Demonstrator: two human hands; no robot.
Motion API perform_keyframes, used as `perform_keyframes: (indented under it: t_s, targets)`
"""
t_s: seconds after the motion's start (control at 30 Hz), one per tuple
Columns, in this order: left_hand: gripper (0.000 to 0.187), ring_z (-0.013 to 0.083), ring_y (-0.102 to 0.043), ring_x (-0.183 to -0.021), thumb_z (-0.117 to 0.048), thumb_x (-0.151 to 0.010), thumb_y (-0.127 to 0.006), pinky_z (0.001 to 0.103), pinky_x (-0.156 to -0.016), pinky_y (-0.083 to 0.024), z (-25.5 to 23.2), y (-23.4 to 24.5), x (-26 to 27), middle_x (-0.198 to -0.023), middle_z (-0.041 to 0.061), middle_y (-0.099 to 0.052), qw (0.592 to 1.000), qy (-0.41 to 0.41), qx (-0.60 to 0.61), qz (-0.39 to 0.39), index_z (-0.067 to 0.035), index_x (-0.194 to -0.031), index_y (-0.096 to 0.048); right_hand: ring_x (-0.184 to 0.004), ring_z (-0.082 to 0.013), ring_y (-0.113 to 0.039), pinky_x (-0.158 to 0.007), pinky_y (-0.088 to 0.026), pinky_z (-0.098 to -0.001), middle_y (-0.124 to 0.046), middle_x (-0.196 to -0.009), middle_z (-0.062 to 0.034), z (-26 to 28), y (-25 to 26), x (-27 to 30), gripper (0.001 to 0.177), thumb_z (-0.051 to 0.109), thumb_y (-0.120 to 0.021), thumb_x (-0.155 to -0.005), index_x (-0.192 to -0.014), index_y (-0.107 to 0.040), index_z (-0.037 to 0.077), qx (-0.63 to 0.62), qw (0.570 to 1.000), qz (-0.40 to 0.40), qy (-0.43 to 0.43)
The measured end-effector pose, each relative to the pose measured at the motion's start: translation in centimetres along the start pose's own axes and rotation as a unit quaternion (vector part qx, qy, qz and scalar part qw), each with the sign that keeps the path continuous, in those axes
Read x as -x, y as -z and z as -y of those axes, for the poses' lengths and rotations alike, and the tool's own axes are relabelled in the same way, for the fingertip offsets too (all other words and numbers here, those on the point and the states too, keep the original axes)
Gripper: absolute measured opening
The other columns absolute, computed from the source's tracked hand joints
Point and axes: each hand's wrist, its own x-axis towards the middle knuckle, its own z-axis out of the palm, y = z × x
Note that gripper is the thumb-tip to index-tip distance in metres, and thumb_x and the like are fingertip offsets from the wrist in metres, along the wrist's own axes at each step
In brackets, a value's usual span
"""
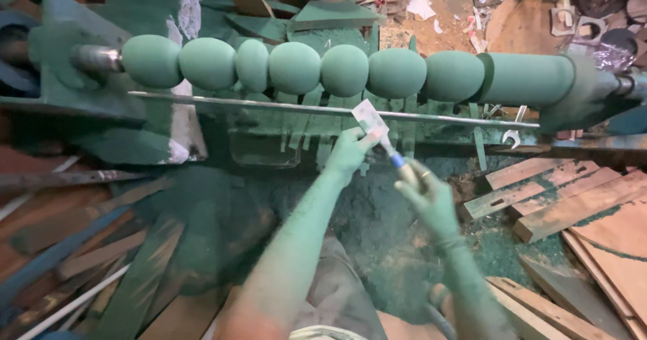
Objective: The person uses a chisel to shape a rotating green wooden spindle mounted on a lathe. They smooth the surface of the spherical segments and the connecting rod, generating green dust. The person switches between a chisel and a scraper tool to refine the shape of the wooden object.
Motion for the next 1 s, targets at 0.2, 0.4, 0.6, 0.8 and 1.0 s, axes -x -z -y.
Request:
perform_keyframes:
  t_s: [0.2,0.4,0.6,0.8,1.0]
  targets:
    - [0.027,0.0128,-0.071,-0.070,-0.027,-0.100,-0.061,0.031,-0.057,-0.057,-0.7,-3.3,-1.5,-0.088,0.005,-0.074,0.990,-0.041,0.138,-0.016,-0.002,-0.104,-0.072,-0.091,-0.0112,-0.068,-0.079,-0.059,-0.0290,-0.074,-0.112,-0.0062,0.0,5.0,-4.7,0.063,0.023,-0.079,-0.085,-0.142,-0.061,0.005,-0.025,0.996,0.085,-0.026]
    - [0.031,0.0091,-0.063,-0.074,-0.027,-0.104,-0.061,0.029,-0.064,-0.051,0.7,-4.4,-3.0,-0.088,0.003,-0.072,0.985,-0.119,0.031,-0.119,0.001,-0.106,-0.075,-0.092,-0.0083,-0.066,-0.079,-0.059,-0.0277,-0.072,-0.111,-0.0055,-1.3,6.1,-7.3,0.060,0.021,-0.079,-0.085,-0.138,-0.061,0.001,-0.045,0.992,0.121,0.010]
    - [0.030,0.0094,-0.064,-0.074,-0.025,-0.102,-0.059,0.029,-0.065,-0.052,1.6,-4.8,-3.5,-0.086,0.002,-0.073,0.982,-0.128,0.065,-0.125,0.000,-0.106,-0.075,-0.084,-0.0110,-0.064,-0.073,-0.056,-0.0296,-0.073,-0.097,-0.0097,-2.3,6.3,-7.7,0.054,0.024,-0.083,-0.084,-0.129,-0.066,-0.001,0.044,0.993,0.099,0.038]
    - [0.031,0.0093,-0.060,-0.078,-0.024,-0.103,-0.061,0.029,-0.069,-0.049,1.0,-4.9,-3.2,-0.089,0.002,-0.072,0.980,-0.127,0.066,-0.140,0.003,-0.105,-0.076,-0.089,-0.0094,-0.066,-0.078,-0.057,-0.0287,-0.074,-0.098,-0.0071,-1.7,6.1,-7.5,0.055,0.025,-0.082,-0.084,-0.128,-0.064,-0.002,0.078,0.990,0.089,0.077]
    - [0.033,0.0090,-0.058,-0.080,-0.026,-0.102,-0.060,0.030,-0.070,-0.048,0.3,-5.3,-3.0,-0.089,0.002,-0.071,0.980,-0.116,0.041,-0.158,0.001,-0.108,-0.077,-0.087,-0.0089,-0.066,-0.076,-0.059,-0.0287,-0.073,-0.101,-0.0066,-1.1,6.6,-7.4,0.055,0.022,-0.080,-0.085,-0.130,-0.063,-0.004,0.021,0.992,0.112,0.046]
